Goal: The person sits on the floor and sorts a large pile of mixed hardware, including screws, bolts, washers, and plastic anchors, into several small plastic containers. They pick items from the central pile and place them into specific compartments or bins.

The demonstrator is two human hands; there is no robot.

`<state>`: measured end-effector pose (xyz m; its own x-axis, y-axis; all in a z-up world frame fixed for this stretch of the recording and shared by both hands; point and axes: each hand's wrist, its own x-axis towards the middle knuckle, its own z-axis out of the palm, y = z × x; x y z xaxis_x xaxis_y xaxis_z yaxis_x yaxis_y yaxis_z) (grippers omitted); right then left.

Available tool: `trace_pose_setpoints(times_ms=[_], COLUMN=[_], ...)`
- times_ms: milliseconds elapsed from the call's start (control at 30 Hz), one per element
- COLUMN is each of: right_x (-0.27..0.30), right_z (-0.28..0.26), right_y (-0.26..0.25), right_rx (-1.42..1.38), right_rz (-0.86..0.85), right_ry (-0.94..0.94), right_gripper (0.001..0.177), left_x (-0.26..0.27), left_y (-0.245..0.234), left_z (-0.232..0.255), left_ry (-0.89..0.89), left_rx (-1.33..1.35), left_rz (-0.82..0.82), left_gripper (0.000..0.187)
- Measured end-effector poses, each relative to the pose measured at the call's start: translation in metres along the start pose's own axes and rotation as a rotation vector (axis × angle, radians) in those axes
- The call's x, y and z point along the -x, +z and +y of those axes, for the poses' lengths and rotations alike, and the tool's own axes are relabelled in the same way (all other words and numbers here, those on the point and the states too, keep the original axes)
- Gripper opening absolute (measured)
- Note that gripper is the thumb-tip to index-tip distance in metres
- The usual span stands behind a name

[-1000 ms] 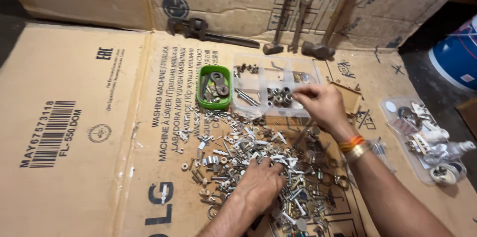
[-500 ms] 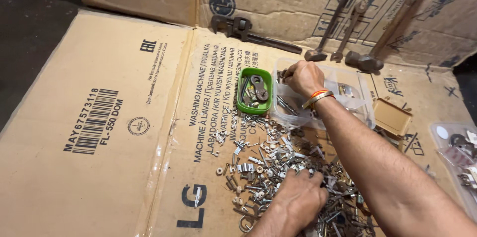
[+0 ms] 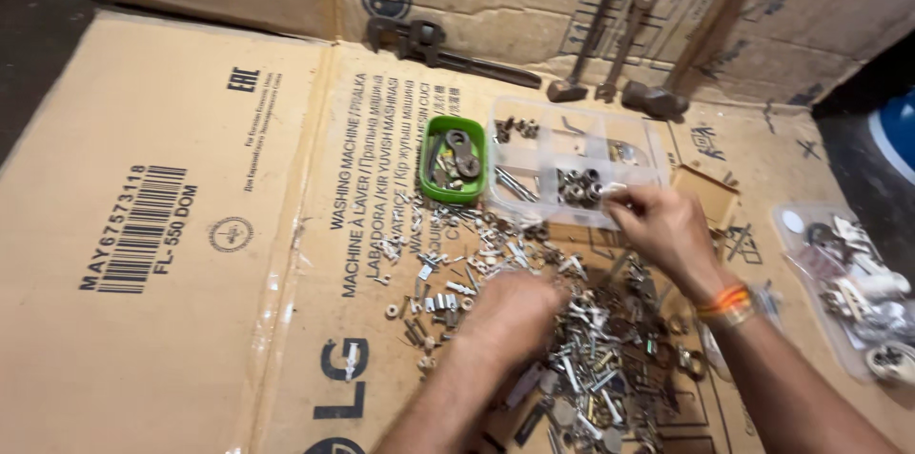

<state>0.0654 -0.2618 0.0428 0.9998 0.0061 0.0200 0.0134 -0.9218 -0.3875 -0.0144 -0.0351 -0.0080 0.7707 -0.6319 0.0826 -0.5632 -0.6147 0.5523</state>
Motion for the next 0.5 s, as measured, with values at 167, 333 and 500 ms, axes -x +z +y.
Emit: trace_pose_setpoints(times_ms=[167,333,500], right_x=[0.103,0.104,0.1], right_z=[0.039,0.044,0.011], right_y=[0.002,0.014,0.035], right_rx=[0.007,0.183,-0.102], right_rz=[-0.071,-0.274,0.052], right_ry=[0.177,0.288,-0.32], right_gripper=[0.018,0.024,0.028], left_x=[0.011,0.015,0.01], left_y=[-0.036,-0.035,-0.02], left_z=[-0.026,-0.01,0.0], left_ry=[-0.292,-0.397,-0.349], left_rx=[-0.054,-0.107,-0.174], left_rz=[0.083,-0.238,-0.378], left_gripper=[0.052,0.083,0.073])
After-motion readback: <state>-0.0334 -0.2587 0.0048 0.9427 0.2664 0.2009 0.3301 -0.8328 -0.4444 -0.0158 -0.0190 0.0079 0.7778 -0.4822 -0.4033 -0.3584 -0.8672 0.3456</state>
